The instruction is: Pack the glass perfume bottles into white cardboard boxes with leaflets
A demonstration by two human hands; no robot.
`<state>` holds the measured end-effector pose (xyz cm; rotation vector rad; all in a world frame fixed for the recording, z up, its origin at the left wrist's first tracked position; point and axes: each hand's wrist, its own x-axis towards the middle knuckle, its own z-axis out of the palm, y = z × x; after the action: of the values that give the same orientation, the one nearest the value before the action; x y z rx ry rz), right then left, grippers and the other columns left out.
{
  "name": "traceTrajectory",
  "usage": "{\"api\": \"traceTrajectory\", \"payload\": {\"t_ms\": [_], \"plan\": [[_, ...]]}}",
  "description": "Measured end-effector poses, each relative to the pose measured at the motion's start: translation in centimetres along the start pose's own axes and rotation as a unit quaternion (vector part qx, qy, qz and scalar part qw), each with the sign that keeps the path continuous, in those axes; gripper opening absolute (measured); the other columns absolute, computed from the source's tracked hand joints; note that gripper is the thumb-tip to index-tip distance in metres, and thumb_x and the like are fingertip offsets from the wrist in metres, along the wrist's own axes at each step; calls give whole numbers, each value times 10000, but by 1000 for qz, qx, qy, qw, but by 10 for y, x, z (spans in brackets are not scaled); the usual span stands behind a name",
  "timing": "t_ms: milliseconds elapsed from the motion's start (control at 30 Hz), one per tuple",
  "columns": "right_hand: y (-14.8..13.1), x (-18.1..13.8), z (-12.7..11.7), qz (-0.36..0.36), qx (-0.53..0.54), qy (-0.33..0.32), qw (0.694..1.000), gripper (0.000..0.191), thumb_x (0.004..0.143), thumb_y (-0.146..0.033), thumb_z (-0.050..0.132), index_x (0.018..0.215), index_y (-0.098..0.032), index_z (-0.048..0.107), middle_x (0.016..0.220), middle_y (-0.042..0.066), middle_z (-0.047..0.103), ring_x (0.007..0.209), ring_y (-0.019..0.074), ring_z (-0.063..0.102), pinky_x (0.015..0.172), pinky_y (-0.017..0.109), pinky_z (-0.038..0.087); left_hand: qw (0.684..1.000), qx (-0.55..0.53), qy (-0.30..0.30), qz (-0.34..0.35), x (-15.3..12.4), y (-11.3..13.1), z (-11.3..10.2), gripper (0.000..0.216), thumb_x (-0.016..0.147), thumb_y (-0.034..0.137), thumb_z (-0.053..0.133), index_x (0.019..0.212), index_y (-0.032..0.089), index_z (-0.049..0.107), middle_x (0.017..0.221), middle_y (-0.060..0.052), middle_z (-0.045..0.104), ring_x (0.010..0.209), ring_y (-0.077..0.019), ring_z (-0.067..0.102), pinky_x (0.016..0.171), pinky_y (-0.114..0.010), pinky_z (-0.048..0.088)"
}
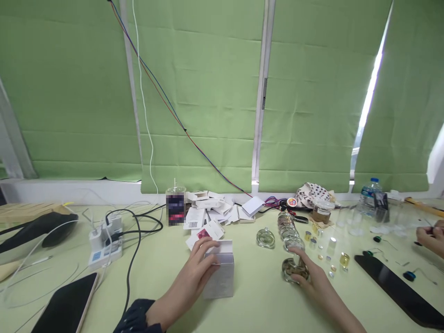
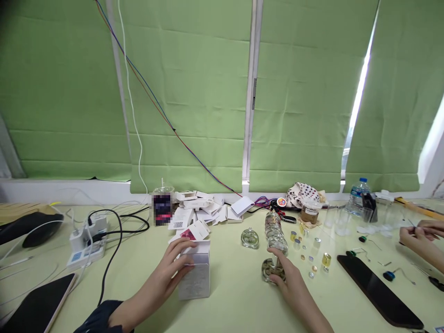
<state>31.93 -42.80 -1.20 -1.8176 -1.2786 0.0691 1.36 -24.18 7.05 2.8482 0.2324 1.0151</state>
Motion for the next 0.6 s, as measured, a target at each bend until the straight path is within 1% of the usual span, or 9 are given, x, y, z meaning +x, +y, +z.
{"api": "traceTrajectory", "payload": {"t_ms": [67, 133, 167, 233, 333, 400, 433, 500, 600], "plan": [[-4, 5, -2, 10, 24, 13, 1000, 472, 741, -249, 598, 1207, -259, 521, 943, 40, 661, 875, 244, 636, 813, 385, 504, 1000, 2, -11, 0, -2, 0, 0, 148, 922, 99, 438, 924, 219, 525, 1302, -92, 466, 1246, -254, 337, 956, -415, 433], [-22, 10, -2, 23, 96, 48, 994, 476, 733, -291, 636, 1190, -264, 505, 909, 33, 647, 835, 240, 639, 777, 383, 518, 1000, 0, -15, 4, -5, -2, 2, 159, 915, 95, 438, 920, 220, 535, 1351, -94, 437, 1263, -263, 318, 959, -428, 433], [-37, 14, -1, 26, 151, 66, 986, 500, 731, -319, 658, 1196, -271, 481, 944, 37, 642, 859, 242, 640, 775, 380, 525, 1000, -4, -15, 7, -5, -4, 3, 165, 909, 90, 441, 916, 220, 542, 1366, -94, 429, 1269, -267, 314, 957, -433, 436], [-76, 21, 3, 12, 284, 100, 954, 569, 743, -357, 679, 1238, -283, 409, 978, 44, 626, 924, 243, 637, 799, 375, 531, 1000, -16, -11, 10, -6, -6, 5, 178, 894, 81, 450, 906, 221, 560, 1376, -93, 434, 1274, -272, 315, 954, -444, 439], [-143, 33, 18, -51, 423, 62, 903, 672, 721, -300, 726, 1269, -293, 337, 977, 37, 633, 939, 229, 640, 854, 381, 517, 999, -39, -2, 3, -6, -8, 6, 174, 876, 92, 490, 897, 226, 599, 1375, -92, 457, 1277, -277, 329, 961, -458, 435], [-175, 40, 35, -78, 444, 33, 892, 656, 701, -241, 736, 1242, -286, 367, 999, 31, 640, 940, 214, 633, 855, 358, 508, 998, -57, -1, -5, -6, -8, 6, 163, 867, 108, 524, 899, 230, 628, 1378, -90, 467, 1289, -274, 332, 979, -459, 428], [-185, 42, 44, -82, 437, 19, 895, 643, 698, -210, 730, 1236, -284, 386, 1009, 26, 642, 940, 205, 629, 857, 343, 500, 998, -67, 0, -8, -7, -9, 6, 156, 862, 121, 543, 903, 234, 644, 1376, -87, 475, 1298, -272, 331, 988, -456, 426], [-190, 45, 61, -83, 414, 0, 907, 605, 692, -161, 711, 1213, -276, 426, 1012, 15, 643, 930, 190, 620, 858, 314, 486, 996, -89, 11, -16, -9, -12, 7, 152, 857, 149, 572, 913, 247, 673, 1359, -81, 506, 1312, -268, 336, 1002, -450, 422], [-177, 46, 77, -83, 386, -14, 919, 578, 698, -131, 671, 1213, -262, 443, 1001, 4, 636, 887, 172, 609, 828, 285, 479, 992, -114, 41, -25, -13, -19, 14, 159, 857, 190, 594, 933, 280, 701, 1338, -73, 545, 1305, -261, 385, 993, -432, 440]]}}
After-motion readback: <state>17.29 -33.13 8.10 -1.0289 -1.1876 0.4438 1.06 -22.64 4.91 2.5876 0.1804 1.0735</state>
